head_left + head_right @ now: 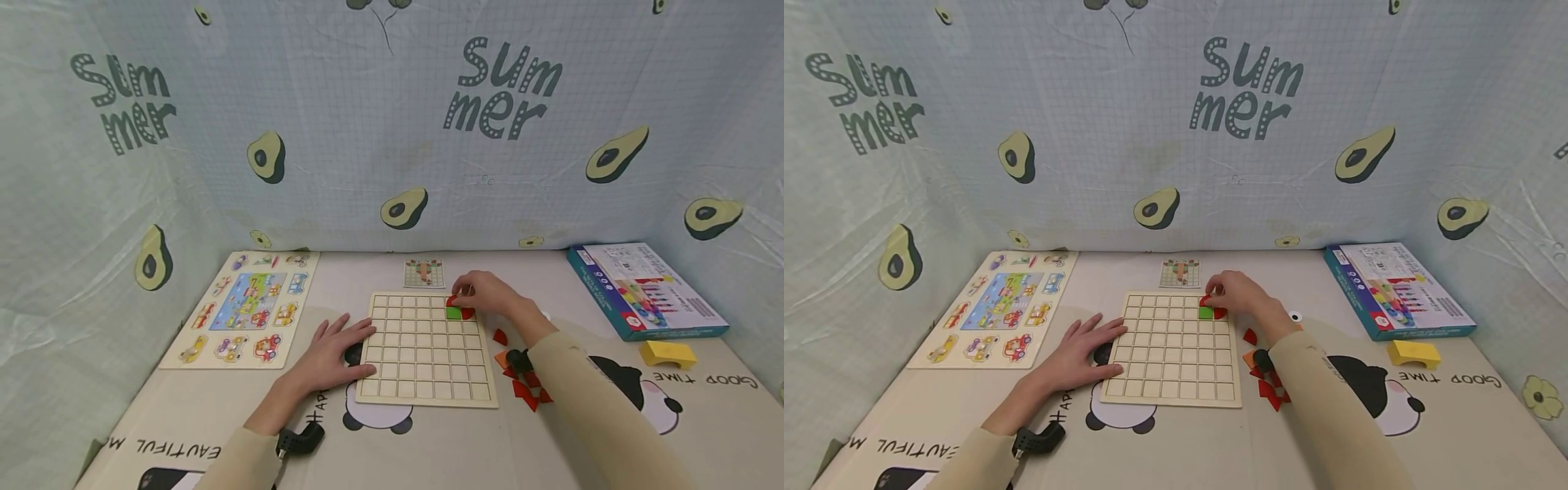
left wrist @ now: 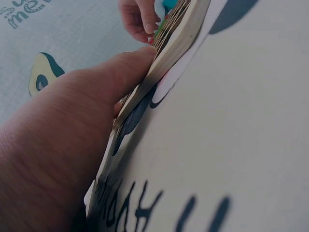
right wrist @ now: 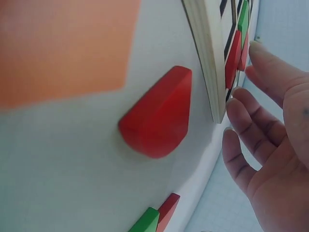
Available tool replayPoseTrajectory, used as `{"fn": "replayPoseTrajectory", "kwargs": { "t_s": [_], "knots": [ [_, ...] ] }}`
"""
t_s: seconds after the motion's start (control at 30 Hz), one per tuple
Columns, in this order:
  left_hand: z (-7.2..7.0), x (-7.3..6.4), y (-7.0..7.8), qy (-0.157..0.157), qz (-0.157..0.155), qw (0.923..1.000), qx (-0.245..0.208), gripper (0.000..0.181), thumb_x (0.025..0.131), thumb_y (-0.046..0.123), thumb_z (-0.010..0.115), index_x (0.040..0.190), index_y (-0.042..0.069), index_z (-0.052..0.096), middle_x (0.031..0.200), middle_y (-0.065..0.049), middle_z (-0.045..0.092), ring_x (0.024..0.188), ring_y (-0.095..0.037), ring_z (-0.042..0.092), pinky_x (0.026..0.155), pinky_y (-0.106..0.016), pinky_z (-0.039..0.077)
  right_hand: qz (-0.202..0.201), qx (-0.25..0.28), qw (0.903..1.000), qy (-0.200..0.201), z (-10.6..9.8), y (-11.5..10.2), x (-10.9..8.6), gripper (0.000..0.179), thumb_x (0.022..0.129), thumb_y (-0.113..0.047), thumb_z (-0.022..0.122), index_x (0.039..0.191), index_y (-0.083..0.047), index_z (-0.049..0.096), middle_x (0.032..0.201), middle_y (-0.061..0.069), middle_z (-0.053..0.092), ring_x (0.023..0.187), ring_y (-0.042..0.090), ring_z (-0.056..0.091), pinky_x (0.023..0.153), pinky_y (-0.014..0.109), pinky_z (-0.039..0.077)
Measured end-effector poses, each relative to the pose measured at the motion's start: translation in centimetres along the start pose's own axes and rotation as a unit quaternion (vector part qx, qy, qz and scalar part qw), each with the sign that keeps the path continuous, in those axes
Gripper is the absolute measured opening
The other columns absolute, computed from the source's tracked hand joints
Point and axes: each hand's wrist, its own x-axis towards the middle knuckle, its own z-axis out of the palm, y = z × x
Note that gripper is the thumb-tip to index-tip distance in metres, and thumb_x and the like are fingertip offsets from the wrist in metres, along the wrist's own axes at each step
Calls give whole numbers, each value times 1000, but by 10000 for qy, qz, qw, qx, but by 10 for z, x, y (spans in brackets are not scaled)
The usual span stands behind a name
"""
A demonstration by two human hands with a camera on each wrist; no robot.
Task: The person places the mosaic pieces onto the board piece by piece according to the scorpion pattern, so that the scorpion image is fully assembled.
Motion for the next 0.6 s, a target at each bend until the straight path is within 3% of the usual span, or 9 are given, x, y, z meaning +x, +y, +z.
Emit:
{"fn": "replayPoseTrajectory", "kwargs": {
  "t_s": [0.3,0.6],
  "knots": [
    [0,1,-1,-7,4,10000,23,73,87,57,70,148,19,54,158,-1,41,151,-38,18,117,-66,6,-103,-221,9997,13,2,-1,0,14,94,-16,73,104,-6,73,98,6,60,87,23,57,79,38,52],
    [0,1,1,-53,-63,10000,27,73,87,56,69,148,19,54,158,0,41,151,-37,18,117,-65,5,75,179,9995,229,-3,5,-5,21,95,-22,72,111,-8,72,99,5,63,89,24,56,77,38,50]
  ]
}}
